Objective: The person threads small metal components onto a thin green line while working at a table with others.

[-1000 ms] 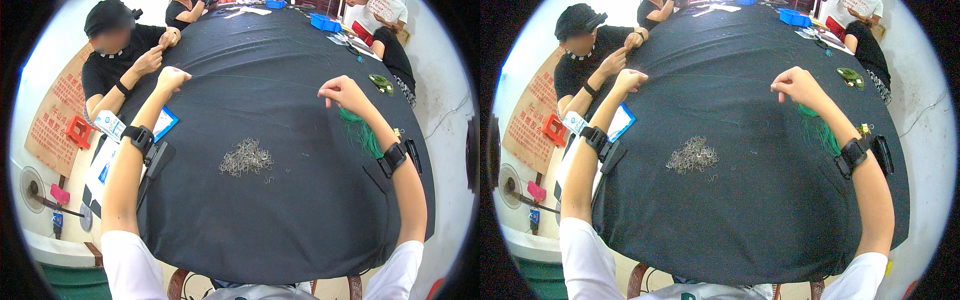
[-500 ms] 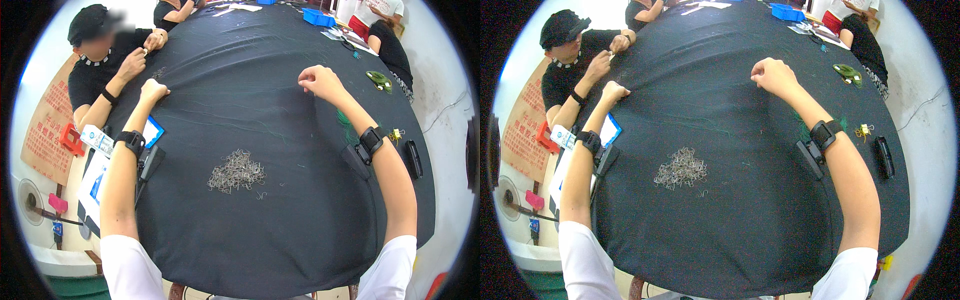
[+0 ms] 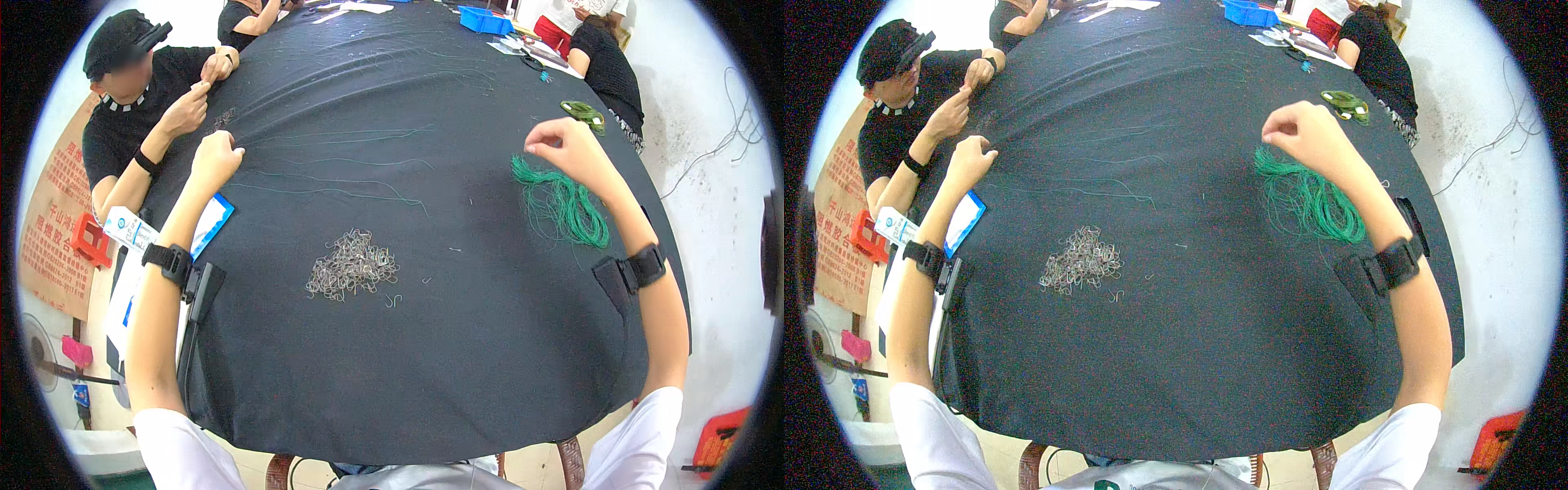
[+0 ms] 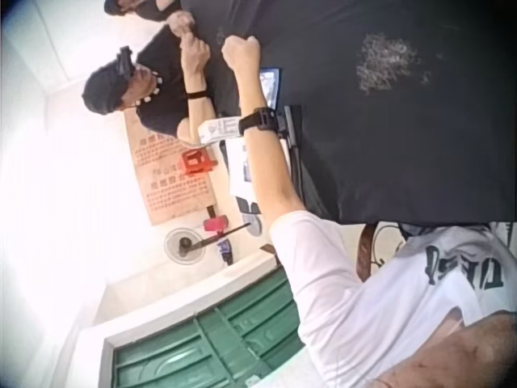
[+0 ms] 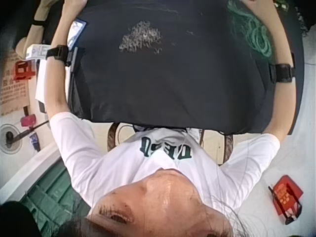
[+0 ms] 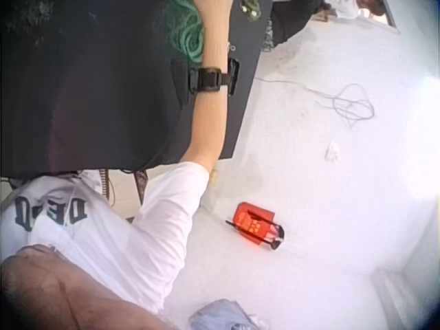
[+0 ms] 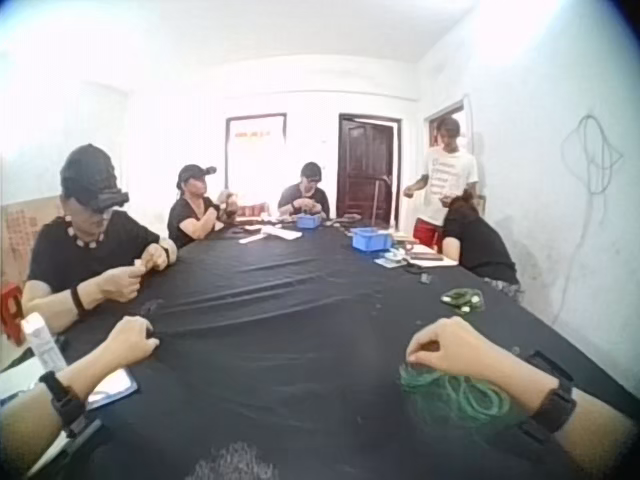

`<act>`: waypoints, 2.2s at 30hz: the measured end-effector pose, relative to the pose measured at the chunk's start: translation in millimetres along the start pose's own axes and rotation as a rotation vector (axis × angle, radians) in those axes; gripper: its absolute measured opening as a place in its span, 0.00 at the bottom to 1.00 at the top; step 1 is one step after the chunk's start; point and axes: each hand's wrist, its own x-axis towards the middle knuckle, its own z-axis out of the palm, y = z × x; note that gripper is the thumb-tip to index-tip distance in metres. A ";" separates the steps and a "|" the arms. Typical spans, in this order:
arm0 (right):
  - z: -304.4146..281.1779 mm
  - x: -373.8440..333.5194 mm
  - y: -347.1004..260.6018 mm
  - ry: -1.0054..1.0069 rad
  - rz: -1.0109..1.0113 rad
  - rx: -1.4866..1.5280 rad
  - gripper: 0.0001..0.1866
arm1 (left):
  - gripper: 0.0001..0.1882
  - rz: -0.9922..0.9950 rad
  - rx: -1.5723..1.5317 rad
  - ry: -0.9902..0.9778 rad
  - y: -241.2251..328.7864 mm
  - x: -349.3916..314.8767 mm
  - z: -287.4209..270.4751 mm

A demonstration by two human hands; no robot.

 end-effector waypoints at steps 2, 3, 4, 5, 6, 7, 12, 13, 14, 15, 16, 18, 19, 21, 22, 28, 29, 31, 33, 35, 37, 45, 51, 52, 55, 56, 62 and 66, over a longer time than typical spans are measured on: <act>-4.5 -17.7 -11.9 -0.025 0.024 0.008 0.07 | 0.08 0.057 -0.003 0.014 6.5 -9.5 -8.8; -6.1 -25.9 -16.2 -0.049 0.051 0.014 0.07 | 0.08 0.059 -0.005 0.015 10.8 -14.3 -12.9; -7.1 -32.6 -18.5 -0.062 0.063 -0.004 0.06 | 0.07 0.084 -0.012 0.038 15.0 -19.7 -17.2; -6.6 -38.5 -19.0 -0.061 0.064 -0.004 0.06 | 0.06 0.109 -0.018 0.060 17.6 -25.5 -20.4; -6.9 -45.2 -19.2 -0.082 0.025 -0.011 0.05 | 0.06 0.114 -0.020 0.062 19.3 -30.7 -22.6; -6.9 -52.0 -18.5 -0.104 -0.015 -0.017 0.04 | 0.05 0.150 -0.090 0.079 20.4 -36.3 -24.6; -16.4 -91.1 -33.1 -0.213 -0.099 -0.056 0.06 | 0.04 0.268 -0.173 0.045 46.9 -67.4 -48.7; -14.2 -95.8 -32.3 -0.214 -0.098 -0.054 0.06 | 0.04 0.269 -0.172 0.044 51.0 -71.8 -50.7; -11.4 -99.8 -29.1 -0.214 -0.107 -0.067 0.06 | 0.04 0.284 -0.193 0.059 54.2 -75.6 -51.5; -10.0 -104.1 -28.1 -0.212 -0.117 -0.082 0.06 | 0.04 0.301 -0.215 0.080 58.3 -79.6 -54.6; -7.4 -107.3 -27.8 -0.198 -0.147 -0.074 0.06 | 0.04 0.303 -0.216 0.082 62.8 -83.2 -58.1; 2.6 -112.4 -22.6 -0.171 -0.138 -0.058 0.06 | 0.05 0.349 -0.257 0.062 72.1 -89.9 -63.7; 4.9 -114.8 -22.3 -0.145 -0.129 -0.040 0.06 | 0.05 0.350 -0.258 0.065 77.3 -93.2 -64.9; 7.3 -117.6 -28.1 -0.117 -0.155 -0.057 0.07 | 0.05 0.308 -0.318 0.037 88.2 -100.6 -67.6; 9.2 -118.2 -31.5 -0.112 -0.159 -0.015 0.07 | 0.06 0.341 -0.320 0.048 94.3 -104.0 -70.6; 25.1 -119.7 -88.0 -0.088 -0.230 0.301 0.06 | 0.10 0.539 -0.723 -0.243 170.3 -142.4 -106.0; 25.0 -120.6 -106.3 -0.130 -0.146 0.352 0.05 | 0.11 0.590 -0.732 -0.310 180.2 -151.0 -108.8; 31.7 -119.9 -131.9 -0.151 -0.160 0.400 0.05 | 0.13 0.722 -0.735 -0.310 195.0 -168.7 -106.2; 34.5 -120.7 -146.3 -0.200 -0.069 0.506 0.04 | 0.15 0.793 -0.745 -0.307 206.2 -180.0 -101.2; 39.6 -120.4 -148.5 -0.224 -0.053 0.557 0.04 | 0.14 0.793 -0.742 -0.290 210.8 -184.7 -98.3; 42.7 -118.7 -150.6 -0.292 0.033 0.691 0.03 | 0.11 0.827 -0.740 -0.244 211.9 -185.1 -94.1; 58.9 -109.7 -140.1 -0.325 0.053 0.852 0.03 | 0.04 0.788 -0.831 -0.249 205.3 -171.9 -86.4; 66.8 -104.0 -132.9 -0.266 0.086 0.834 0.03 | 0.04 0.504 -0.827 -0.379 196.7 -157.6 -92.0; 68.5 -103.5 -129.8 -0.268 0.086 0.838 0.03 | 0.04 0.421 -0.832 -0.403 194.9 -155.0 -94.8; 69.2 -103.0 -124.7 -0.229 0.161 0.852 0.04 | 0.05 0.407 -0.698 -0.402 183.2 -149.2 -91.9; 66.6 -102.8 -125.7 -0.245 0.198 0.876 0.05 | 0.05 0.416 -0.693 -0.426 181.4 -149.6 -89.1; 69.5 -102.4 -123.1 -0.279 0.235 0.926 0.05 | 0.05 0.440 -0.661 -0.455 183.5 -159.8 -84.6; 70.7 -102.8 -121.3 -0.295 0.234 0.914 0.05 | 0.05 0.420 -0.625 -0.419 186.3 -166.1 -78.5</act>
